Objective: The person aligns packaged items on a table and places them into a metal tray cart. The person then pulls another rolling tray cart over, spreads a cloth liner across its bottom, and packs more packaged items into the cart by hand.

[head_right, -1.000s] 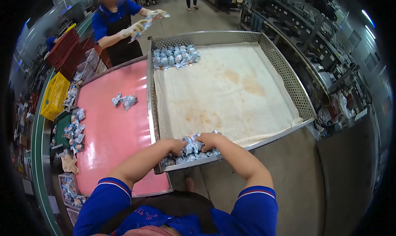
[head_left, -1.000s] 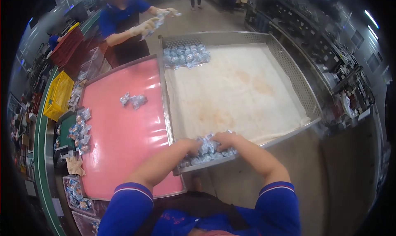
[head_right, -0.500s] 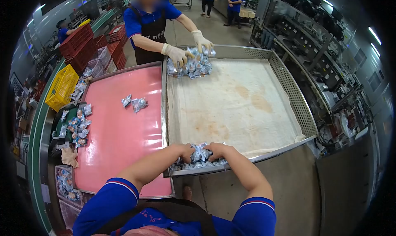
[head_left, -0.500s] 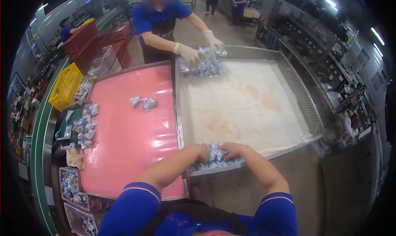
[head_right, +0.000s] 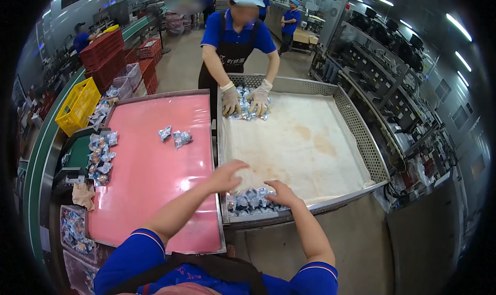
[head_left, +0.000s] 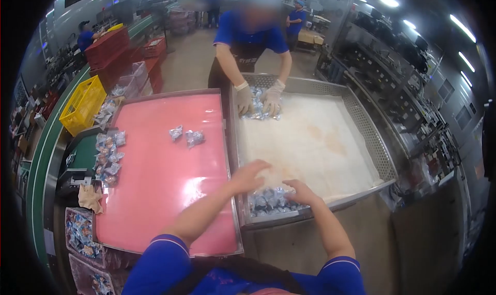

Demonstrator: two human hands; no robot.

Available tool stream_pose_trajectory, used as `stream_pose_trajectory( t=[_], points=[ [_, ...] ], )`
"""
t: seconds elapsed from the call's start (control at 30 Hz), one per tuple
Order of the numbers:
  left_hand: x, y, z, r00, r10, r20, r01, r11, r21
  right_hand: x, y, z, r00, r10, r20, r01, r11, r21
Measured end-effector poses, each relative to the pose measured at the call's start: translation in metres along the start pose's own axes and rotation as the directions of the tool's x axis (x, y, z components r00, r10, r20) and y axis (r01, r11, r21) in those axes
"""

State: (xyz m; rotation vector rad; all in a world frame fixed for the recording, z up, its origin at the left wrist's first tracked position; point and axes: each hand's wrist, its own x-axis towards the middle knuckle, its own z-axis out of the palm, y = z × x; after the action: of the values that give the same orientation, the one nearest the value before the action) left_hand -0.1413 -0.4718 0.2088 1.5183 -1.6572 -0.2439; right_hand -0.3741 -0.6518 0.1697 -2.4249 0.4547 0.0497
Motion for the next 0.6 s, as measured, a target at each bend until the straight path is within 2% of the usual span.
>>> stream_pose_trajectory(
  t=[0.07, 0.17, 0.23, 0.3, 0.37, 0.4, 0.43, 0.47, 0.5, 0.6],
  points=[
    [-0.023, -0.016, -0.051, 0.986, -0.166, 0.0, 0.165, 0.981, -0.098, 0.008, -0.03, 0.003, 0.996, -0.019, -0.09, 0.018, 1.0, -0.018],
    [-0.083, -0.051, -0.115, 0.934, -0.355, -0.031, 0.352, 0.934, -0.065, 0.028, -0.097, 0.009, 0.99, -0.061, -0.126, 0.072, 0.994, 0.087],
    [-0.132, -0.072, -0.155, 0.877, -0.478, -0.054, 0.474, 0.878, -0.073, 0.045, -0.135, 0.023, 0.981, -0.023, -0.192, 0.043, 0.994, 0.1],
    [-0.188, -0.116, -0.188, 0.882, -0.462, -0.097, 0.466, 0.884, 0.027, 0.074, -0.161, 0.053, 0.96, -0.044, -0.278, 0.076, 0.992, 0.104],
    [-0.258, -0.16, -0.219, 0.848, -0.501, -0.171, 0.522, 0.846, 0.111, 0.108, -0.156, 0.089, 0.888, -0.204, -0.413, 0.161, 0.978, -0.136],
    [-0.294, -0.185, -0.234, 0.812, -0.537, -0.229, 0.572, 0.81, 0.128, 0.117, -0.178, 0.093, 0.948, 0.019, -0.318, -0.042, 0.997, -0.065],
    [-0.332, -0.205, -0.25, 0.771, -0.575, -0.273, 0.624, 0.768, 0.143, 0.125, -0.199, 0.094, 0.945, 0.252, -0.208, -0.265, 0.963, -0.038],
    [-0.364, -0.212, -0.274, 0.719, -0.634, -0.285, 0.69, 0.699, 0.188, 0.126, -0.194, 0.1, 0.929, 0.231, -0.288, -0.286, 0.944, -0.165],
    [-0.398, -0.229, -0.291, 0.621, -0.704, -0.344, 0.778, 0.606, 0.165, 0.129, -0.19, 0.106, 0.907, 0.208, -0.366, -0.322, 0.903, -0.284],
    [-0.45, -0.249, -0.367, 0.482, -0.732, -0.483, 0.876, 0.385, 0.29, 0.127, -0.178, 0.105, 0.907, 0.179, -0.382, -0.302, 0.907, -0.294]
  ],
)
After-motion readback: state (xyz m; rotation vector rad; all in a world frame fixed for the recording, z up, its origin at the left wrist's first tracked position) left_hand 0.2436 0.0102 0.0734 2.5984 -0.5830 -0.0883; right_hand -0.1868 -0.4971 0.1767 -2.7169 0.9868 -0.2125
